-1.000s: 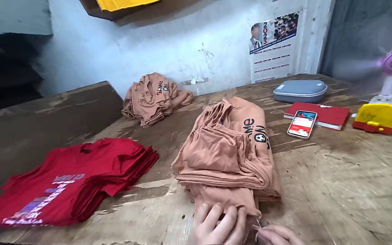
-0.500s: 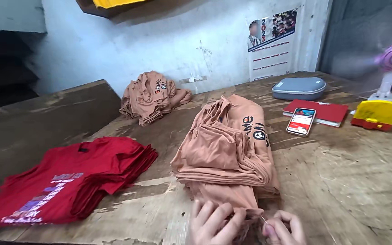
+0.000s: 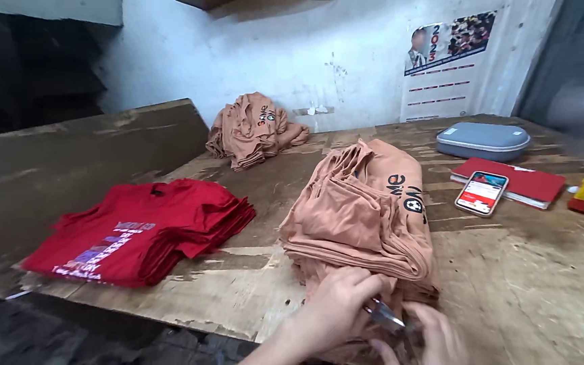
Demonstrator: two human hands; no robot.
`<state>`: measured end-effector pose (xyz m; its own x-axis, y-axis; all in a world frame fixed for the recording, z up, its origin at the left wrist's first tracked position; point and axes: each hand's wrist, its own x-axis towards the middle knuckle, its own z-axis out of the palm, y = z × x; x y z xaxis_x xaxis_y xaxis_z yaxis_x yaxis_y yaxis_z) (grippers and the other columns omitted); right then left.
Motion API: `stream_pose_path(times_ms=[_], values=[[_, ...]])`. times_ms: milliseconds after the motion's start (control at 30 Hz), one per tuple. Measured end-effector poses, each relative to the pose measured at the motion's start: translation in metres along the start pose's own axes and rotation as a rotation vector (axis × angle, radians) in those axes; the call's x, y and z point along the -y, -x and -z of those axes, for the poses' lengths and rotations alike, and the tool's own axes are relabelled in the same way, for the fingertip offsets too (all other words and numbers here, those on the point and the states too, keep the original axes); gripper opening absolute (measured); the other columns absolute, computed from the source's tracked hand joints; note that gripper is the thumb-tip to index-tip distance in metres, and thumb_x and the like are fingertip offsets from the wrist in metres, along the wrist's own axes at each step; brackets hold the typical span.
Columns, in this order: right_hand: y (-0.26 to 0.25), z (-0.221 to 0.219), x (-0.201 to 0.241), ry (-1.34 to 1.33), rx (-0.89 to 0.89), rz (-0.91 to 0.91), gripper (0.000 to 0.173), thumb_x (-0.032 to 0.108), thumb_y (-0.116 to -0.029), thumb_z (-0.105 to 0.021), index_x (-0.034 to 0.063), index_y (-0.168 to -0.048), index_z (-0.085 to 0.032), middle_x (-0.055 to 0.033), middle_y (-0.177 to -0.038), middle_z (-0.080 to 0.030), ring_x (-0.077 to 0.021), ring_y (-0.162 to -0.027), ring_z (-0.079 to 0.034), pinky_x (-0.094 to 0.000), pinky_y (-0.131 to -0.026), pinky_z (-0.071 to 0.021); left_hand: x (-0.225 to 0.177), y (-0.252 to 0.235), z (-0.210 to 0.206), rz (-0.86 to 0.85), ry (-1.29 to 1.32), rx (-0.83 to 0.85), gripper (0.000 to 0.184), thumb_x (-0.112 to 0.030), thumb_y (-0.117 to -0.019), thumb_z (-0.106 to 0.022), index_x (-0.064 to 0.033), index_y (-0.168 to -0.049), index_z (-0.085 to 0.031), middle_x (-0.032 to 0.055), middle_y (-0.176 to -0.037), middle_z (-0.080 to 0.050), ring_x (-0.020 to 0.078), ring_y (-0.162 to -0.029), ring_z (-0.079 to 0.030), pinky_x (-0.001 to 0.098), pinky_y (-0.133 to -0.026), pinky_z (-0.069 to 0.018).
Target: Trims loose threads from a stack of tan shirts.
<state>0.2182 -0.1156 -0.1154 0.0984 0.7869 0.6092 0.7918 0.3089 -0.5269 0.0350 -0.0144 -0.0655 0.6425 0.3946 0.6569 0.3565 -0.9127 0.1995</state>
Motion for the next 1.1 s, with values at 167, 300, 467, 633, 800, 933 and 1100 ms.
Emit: stream_pose_path(times_ms=[167,300,467,633,800,933,1100], values=[[-0.013,-0.022,-0.007,-0.115,-0.036,0.217,0.025,0.002,-0.0911,-0.064,0.0163,-0.102,-0.082,-0.0082,-0.093,-0.072,-0.0215,-0.094,-0.067,-0.0321,-0.085,-0.0562,0.036,0.003,0.048,-0.011,-0.192,-0.048,0.013,-0.011,-0.0947,-0.059,-0.0155,-0.093,-0.071,0.0049,-0.082,-0.062,0.0193,-0.078,-0.064,0.0378,-0.070,-0.0566],[-0.009,0.020,-0.021,-0.136,0.305,0.179,0.014,0.012,-0.0959,-0.069,0.0149,-0.096,-0.082,-0.0080,-0.095,-0.074,-0.0236,-0.097,-0.070,-0.0381,-0.087,-0.0578,0.051,0.018,0.046,0.064,-0.311,-0.094,0.009,-0.018,-0.0880,-0.067,-0.0205,-0.092,-0.074,-0.0001,-0.084,-0.070,0.0164,-0.080,-0.069,0.0385,-0.071,-0.0592],[-0.020,0.048,-0.012,-0.076,0.323,0.099,0.028,0.044,-0.0904,-0.077,0.0159,-0.092,-0.082,-0.0122,-0.115,-0.071,-0.0256,-0.103,-0.067,-0.0459,-0.091,-0.0552,0.029,0.013,0.023,0.400,-0.191,-0.245,0.029,-0.050,-0.0864,-0.072,-0.0227,-0.093,-0.076,-0.0104,-0.080,-0.072,0.0033,-0.071,-0.067,0.0321,-0.063,-0.0600],[-0.054,-0.023,0.022,0.045,-0.046,0.255,0.018,0.031,-0.0923,-0.070,0.0208,-0.103,-0.080,-0.0018,-0.111,-0.073,-0.0215,-0.106,-0.068,-0.0419,-0.086,-0.0578,0.019,-0.025,0.022,0.509,-0.354,-0.218,0.025,-0.019,-0.0792,-0.079,-0.0177,-0.103,-0.071,-0.0016,-0.080,-0.071,0.0187,-0.075,-0.071,0.0475,-0.066,-0.0599],[-0.053,-0.013,0.001,0.016,0.042,0.423,0.025,0.009,-0.0909,-0.065,0.0265,-0.097,-0.082,0.0046,-0.097,-0.075,-0.0170,-0.091,-0.067,-0.0368,-0.079,-0.0564,0.050,-0.029,0.019,0.296,-0.407,-0.314,0.014,-0.009,-0.0815,-0.071,-0.0187,-0.092,-0.075,-0.0018,-0.082,-0.070,0.0173,-0.077,-0.070,0.0421,-0.066,-0.0599],[-0.042,0.052,-0.040,-0.051,0.431,0.329,0.013,0.020,-0.0971,-0.069,0.0189,-0.094,-0.081,-0.0009,-0.095,-0.076,-0.0234,-0.094,-0.069,-0.0449,-0.085,-0.0550,0.062,-0.010,0.002,0.117,-0.416,-0.347,0.022,-0.007,-0.0818,-0.066,-0.0131,-0.102,-0.074,0.0032,-0.082,-0.070,0.0215,-0.076,-0.070,0.0413,-0.067,-0.0588],[-0.126,0.114,-0.098,0.082,0.481,-0.068,0.029,0.031,-0.1003,-0.063,0.0087,-0.113,-0.075,-0.0119,-0.105,-0.074,-0.0269,-0.093,-0.072,-0.0507,-0.084,-0.0595,0.058,-0.003,-0.015,0.129,-0.450,-0.450,0.020,-0.027,-0.0927,-0.066,-0.0122,-0.103,-0.074,0.0015,-0.080,-0.070,0.0190,-0.075,-0.067,0.0379,-0.069,-0.0550]])
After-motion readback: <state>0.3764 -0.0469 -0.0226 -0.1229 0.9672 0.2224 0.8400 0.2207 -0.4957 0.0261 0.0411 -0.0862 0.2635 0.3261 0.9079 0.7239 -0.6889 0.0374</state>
